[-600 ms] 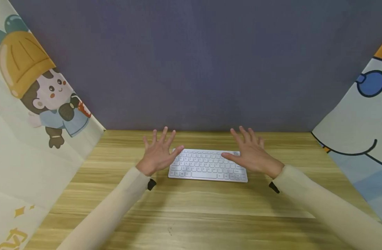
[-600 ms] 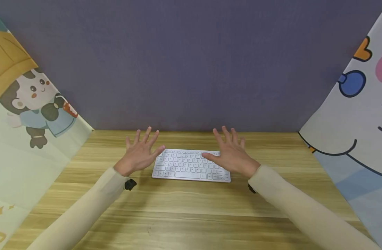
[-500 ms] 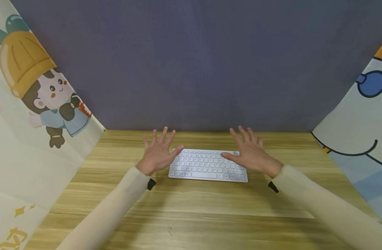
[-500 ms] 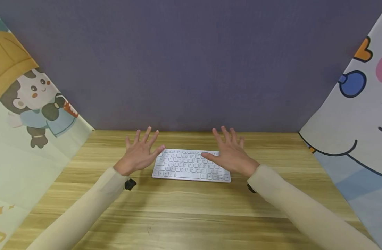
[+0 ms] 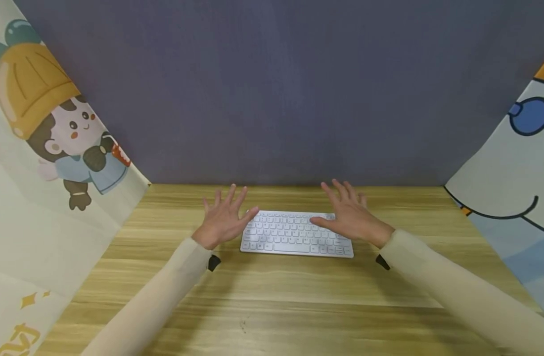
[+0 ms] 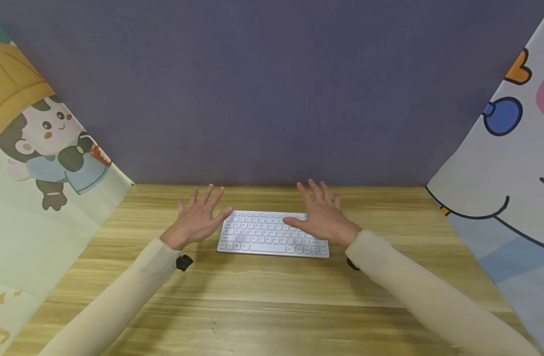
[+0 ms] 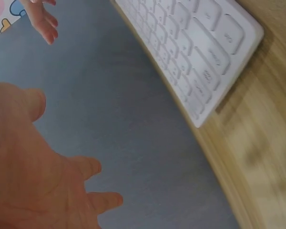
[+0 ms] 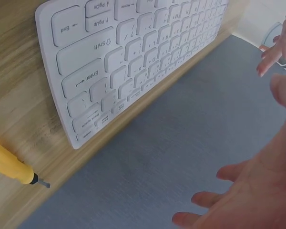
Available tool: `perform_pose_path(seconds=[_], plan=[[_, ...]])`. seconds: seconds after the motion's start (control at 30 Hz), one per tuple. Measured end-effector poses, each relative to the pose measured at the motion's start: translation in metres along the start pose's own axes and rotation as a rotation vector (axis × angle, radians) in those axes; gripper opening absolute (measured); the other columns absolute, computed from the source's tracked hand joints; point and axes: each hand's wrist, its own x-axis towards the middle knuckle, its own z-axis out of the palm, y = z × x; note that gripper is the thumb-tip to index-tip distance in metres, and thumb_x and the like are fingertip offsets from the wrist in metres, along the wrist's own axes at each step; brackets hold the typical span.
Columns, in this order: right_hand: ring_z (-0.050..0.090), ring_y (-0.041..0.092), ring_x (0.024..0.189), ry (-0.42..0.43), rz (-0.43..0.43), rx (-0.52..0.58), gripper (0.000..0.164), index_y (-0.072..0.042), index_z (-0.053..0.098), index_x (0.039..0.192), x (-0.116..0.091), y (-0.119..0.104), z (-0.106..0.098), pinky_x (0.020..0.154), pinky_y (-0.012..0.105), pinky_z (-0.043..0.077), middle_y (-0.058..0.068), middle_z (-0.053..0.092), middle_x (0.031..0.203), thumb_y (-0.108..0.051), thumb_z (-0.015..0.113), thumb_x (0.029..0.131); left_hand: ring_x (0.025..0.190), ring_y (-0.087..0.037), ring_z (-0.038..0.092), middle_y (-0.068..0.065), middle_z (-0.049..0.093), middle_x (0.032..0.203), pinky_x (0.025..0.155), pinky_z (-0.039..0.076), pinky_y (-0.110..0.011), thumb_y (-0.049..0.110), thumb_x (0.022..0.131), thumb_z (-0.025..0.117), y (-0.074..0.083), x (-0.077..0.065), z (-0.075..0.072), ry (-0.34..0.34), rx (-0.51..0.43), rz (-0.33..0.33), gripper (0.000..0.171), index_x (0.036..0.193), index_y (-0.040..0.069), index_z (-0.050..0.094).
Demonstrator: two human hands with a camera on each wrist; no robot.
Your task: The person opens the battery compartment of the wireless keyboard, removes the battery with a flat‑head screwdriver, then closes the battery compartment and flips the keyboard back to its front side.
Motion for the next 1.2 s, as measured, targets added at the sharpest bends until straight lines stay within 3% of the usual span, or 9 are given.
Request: perform_pose_path(seconds=[0.2,0.4,0.53,0.63,0.83,0.97,1.2], plan=[[-0.003,0.045,0.138,-0.028,-0.019,-0.002,0.102,-0.015,0.009,0.153,0.006,-0.004,0.008,0.097,0.073,0.000,0.018,0.002,0.155,-0.074,0.048,0.080,0.136,-0.049,0.002,-0.014,0.013,0.155,0.099,-0.005,-0.070,0.063,0.094,0.031,-0.011,-0.003,0.005,-0.039,-0.048,-0.018,0.074,0.153,0.020,0.017],[0.004,0.043,0.138,-0.064,-0.062,0.015,0.100,-0.015,0.011,0.153,0.012,-0.009,0.016,0.098,0.072,0.006,0.018,0.006,0.154,-0.069,0.054,0.081,0.134,-0.050,0.017,-0.015,0.026,0.151,0.098,0.010,-0.073,0.057,0.094,0.042,-0.021,-0.004,0.009,-0.093,-0.057,0.012,0.072,0.151,0.016,0.024],[0.013,0.042,0.136,-0.107,-0.093,0.040,0.099,-0.011,0.016,0.152,0.019,-0.016,0.022,0.101,0.069,0.011,0.019,0.016,0.152,-0.061,0.064,0.080,0.132,-0.048,0.024,-0.016,0.030,0.149,0.100,0.016,-0.069,0.051,0.095,0.044,-0.030,-0.002,0.012,-0.133,-0.078,0.045,0.069,0.150,0.013,0.027],[0.016,0.041,0.136,-0.149,-0.105,0.061,0.102,-0.011,0.019,0.151,0.026,-0.019,0.030,0.102,0.067,0.013,0.018,0.021,0.151,-0.057,0.071,0.076,0.132,-0.049,0.022,-0.016,0.028,0.150,0.102,0.017,-0.066,0.048,0.096,0.044,-0.039,-0.001,0.017,-0.171,-0.102,0.049,0.067,0.150,0.012,0.027],[0.012,0.042,0.137,-0.235,-0.141,0.096,0.109,-0.011,0.021,0.151,0.037,-0.029,0.050,0.105,0.063,0.010,0.019,0.019,0.151,-0.056,0.077,0.069,0.132,-0.052,0.018,-0.021,0.027,0.149,0.105,0.017,-0.061,0.040,0.098,0.045,-0.057,0.001,0.026,-0.243,-0.150,0.061,0.061,0.147,0.006,0.032],[0.015,0.040,0.137,-0.271,-0.183,0.088,0.113,-0.010,0.022,0.151,0.041,-0.039,0.064,0.107,0.060,0.012,0.017,0.022,0.151,-0.058,0.079,0.065,0.135,-0.047,0.017,-0.017,0.029,0.149,0.104,0.021,-0.061,0.038,0.095,0.052,-0.068,0.001,0.032,-0.301,-0.171,0.061,0.062,0.146,0.008,0.034],[0.014,0.039,0.137,-0.296,-0.190,0.048,0.119,-0.011,0.021,0.151,0.043,-0.051,0.075,0.107,0.059,0.012,0.018,0.021,0.151,-0.060,0.081,0.060,0.135,-0.043,0.021,-0.012,0.032,0.148,0.102,0.026,-0.059,0.035,0.087,0.065,-0.073,-0.001,0.036,-0.327,-0.161,0.109,0.069,0.145,0.012,0.037]])
